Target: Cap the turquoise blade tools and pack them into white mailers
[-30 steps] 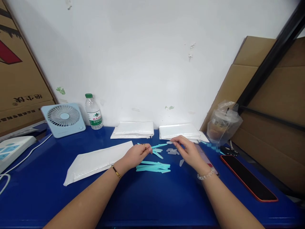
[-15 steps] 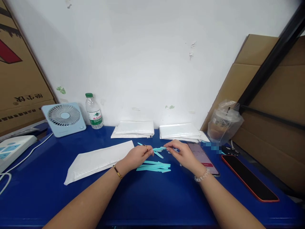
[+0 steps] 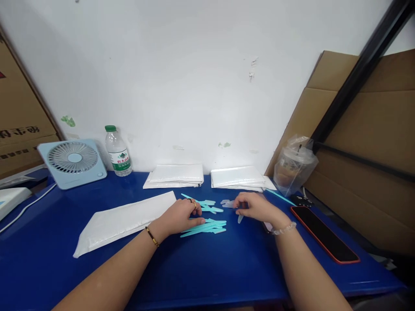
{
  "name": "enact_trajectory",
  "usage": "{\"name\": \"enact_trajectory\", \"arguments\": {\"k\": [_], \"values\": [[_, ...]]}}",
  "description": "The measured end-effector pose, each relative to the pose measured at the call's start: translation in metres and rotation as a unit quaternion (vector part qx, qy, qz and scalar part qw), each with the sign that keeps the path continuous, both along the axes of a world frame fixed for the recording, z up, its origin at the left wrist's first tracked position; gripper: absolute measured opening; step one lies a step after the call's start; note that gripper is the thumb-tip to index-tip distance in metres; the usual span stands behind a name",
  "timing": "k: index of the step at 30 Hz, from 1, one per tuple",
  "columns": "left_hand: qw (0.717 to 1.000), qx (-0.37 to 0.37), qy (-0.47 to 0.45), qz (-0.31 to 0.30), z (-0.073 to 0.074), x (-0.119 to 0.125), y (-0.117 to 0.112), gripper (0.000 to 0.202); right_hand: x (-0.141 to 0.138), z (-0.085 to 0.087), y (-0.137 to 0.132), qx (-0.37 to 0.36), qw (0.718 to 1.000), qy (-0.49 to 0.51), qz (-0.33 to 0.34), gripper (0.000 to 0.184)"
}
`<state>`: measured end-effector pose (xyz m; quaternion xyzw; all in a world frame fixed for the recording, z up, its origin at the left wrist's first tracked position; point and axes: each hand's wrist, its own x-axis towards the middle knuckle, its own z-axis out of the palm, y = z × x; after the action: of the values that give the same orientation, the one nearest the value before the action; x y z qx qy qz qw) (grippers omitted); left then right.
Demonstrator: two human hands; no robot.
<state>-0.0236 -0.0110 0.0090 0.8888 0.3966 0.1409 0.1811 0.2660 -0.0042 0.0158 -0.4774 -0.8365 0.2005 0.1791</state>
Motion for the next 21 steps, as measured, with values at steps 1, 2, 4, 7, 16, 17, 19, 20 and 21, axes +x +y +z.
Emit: {"name": "enact_trajectory", "arguments": {"k": [1,2,4,7,16,17,19,20,21], "values": [[1.000,-0.005,0.002,-0.003,0.001,0.001,-0.001,0.034,0.006,0.003,-0.001,-0.025,0.999,-0.027,0.002,0.014],[1.000,-0.012,0.007,-0.009,0.001,0.001,-0.001,0.036,0.010,0.005,-0.001,-0.046,0.998,-0.053,0.002,0.016],[0.999,-0.028,0.019,-0.024,0.001,0.002,-0.002,0.035,0.011,0.006,-0.001,-0.072,0.994,-0.087,0.007,0.014],[0.998,-0.051,0.028,-0.022,-0.003,0.002,-0.001,0.026,0.003,0.001,-0.001,-0.093,0.992,-0.086,0.005,0.008],[0.987,-0.142,-0.077,0.010,-0.009,-0.001,0.005,0.034,-0.017,0.001,-0.004,-0.070,0.981,0.180,-0.015,0.017],[0.985,-0.146,-0.094,0.018,-0.008,-0.001,0.006,0.036,-0.019,0.003,-0.005,-0.072,0.970,0.232,-0.028,0.018],[0.981,-0.150,-0.120,0.038,-0.008,-0.001,0.007,0.038,-0.024,0.006,-0.005,-0.063,0.944,0.318,-0.055,0.022],[0.977,-0.158,-0.133,0.045,-0.007,-0.001,0.008,0.037,-0.026,0.006,-0.004,-0.054,0.934,0.348,-0.067,0.024],[0.973,-0.172,-0.147,0.049,-0.007,-0.001,0.008,0.037,-0.028,0.006,-0.004,-0.046,0.924,0.371,-0.076,0.026]]}}
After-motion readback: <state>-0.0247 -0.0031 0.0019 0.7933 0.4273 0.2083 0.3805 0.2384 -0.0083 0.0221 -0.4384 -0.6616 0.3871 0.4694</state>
